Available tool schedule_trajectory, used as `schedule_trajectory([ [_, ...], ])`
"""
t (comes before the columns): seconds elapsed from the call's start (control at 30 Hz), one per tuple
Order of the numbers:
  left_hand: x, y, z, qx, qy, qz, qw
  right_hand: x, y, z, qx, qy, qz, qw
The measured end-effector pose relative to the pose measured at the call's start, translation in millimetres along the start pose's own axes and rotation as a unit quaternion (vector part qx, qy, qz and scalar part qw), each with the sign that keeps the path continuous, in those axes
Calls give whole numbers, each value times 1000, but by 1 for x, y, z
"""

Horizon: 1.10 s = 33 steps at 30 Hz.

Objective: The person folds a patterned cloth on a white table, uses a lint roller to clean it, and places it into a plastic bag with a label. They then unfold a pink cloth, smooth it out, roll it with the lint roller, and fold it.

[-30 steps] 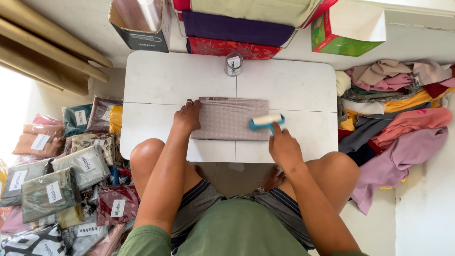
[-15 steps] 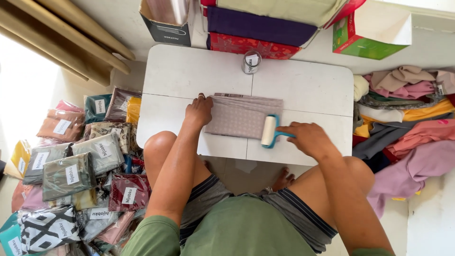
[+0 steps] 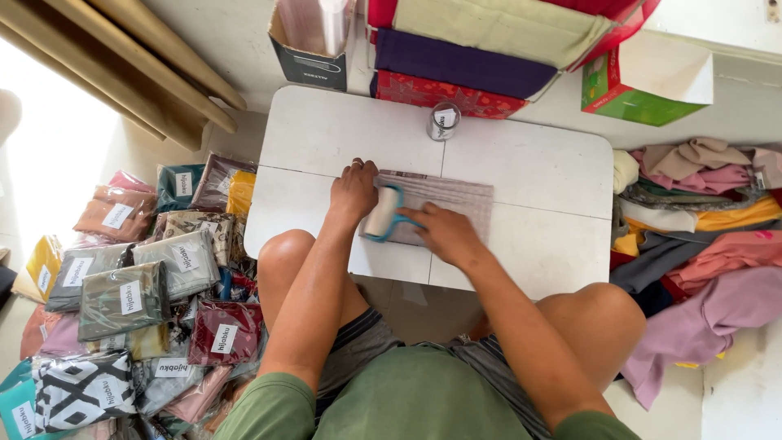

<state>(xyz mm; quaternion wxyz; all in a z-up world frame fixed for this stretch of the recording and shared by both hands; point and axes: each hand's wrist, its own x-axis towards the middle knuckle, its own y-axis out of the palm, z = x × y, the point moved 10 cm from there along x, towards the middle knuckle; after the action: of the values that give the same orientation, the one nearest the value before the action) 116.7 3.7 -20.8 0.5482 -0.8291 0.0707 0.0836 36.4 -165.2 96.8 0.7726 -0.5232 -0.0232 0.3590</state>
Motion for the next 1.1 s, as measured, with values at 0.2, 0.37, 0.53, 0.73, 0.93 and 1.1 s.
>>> schedule_trajectory([
  [0.2, -4, 0, 2, 35, 11, -4, 999, -41, -53, -68, -132, 89, 16, 987],
  [0.37, -8, -3, -2, 42, 19, 8, 999, 16, -18, -63, -91, 44, 0, 995],
  [0.53, -10, -4, -8, 60, 19, 19, 998, 30, 1, -34, 37, 5, -43, 998],
  [0.73, -29, -48, -48, -10, 24, 36, 999, -62, -76, -60, 201, 68, -157, 965],
  [0.93, -26, -20, -64, 55, 69, 75, 993, -180, -234, -116, 166, 97, -514, 836],
  [1.1, -30, -4, -62, 60, 45, 103, 992, -196, -299, -168, 56, 261, -552, 790],
])
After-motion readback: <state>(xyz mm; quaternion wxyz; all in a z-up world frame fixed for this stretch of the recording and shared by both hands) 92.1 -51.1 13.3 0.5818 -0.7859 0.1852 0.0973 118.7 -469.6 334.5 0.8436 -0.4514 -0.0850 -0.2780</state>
